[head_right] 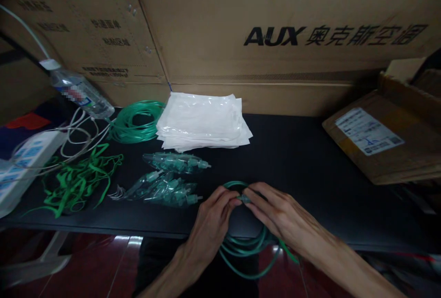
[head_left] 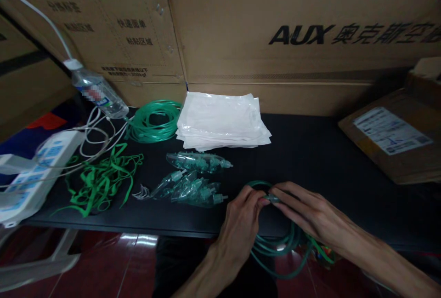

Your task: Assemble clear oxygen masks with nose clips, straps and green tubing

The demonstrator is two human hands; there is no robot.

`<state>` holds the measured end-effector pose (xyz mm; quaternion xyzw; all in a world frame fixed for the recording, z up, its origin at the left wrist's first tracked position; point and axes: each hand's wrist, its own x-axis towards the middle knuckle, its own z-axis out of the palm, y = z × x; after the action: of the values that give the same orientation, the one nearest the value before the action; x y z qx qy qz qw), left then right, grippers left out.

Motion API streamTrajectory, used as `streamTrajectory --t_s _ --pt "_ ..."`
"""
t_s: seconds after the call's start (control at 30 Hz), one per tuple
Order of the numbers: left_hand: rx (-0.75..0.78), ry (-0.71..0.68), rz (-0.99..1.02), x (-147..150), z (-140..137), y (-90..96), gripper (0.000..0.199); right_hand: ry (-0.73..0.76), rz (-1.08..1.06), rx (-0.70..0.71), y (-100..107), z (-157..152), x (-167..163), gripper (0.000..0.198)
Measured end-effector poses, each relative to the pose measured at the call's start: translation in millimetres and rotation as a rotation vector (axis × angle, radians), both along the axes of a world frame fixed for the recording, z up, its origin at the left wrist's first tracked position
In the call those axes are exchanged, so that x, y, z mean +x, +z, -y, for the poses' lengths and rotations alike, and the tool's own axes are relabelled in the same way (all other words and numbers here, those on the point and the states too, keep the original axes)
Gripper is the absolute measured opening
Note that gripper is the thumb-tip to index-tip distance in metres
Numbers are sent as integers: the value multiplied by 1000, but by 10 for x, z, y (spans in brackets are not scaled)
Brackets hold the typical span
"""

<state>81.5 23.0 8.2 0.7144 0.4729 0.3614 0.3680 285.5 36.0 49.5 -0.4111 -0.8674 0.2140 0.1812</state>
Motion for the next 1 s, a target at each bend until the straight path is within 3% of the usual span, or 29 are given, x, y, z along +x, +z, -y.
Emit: streamTrajectory --t_s 0.13,0.33,0.57,0.7,0.87,1.0 --pt "-3 29 11 14 10 -24 20 -29 -30 -105 40 -48 -18 32" --pt "6 54 1 1 38 -39 22 20 -16 -103 -22 -100 -29 32" --pt "63 86 -71 53 45 -38 19 58 124 174 -131 -89 87 35" --pt "148 85 -62 18 83 -8 29 97 188 335 -90 -137 153 35" --pt "209 64 -83 -4 135 -17 28 133 299 503 109 -163 234 32" --pt "183 130 -202 63 131 -76 60 165 328 638 376 -158 210 34"
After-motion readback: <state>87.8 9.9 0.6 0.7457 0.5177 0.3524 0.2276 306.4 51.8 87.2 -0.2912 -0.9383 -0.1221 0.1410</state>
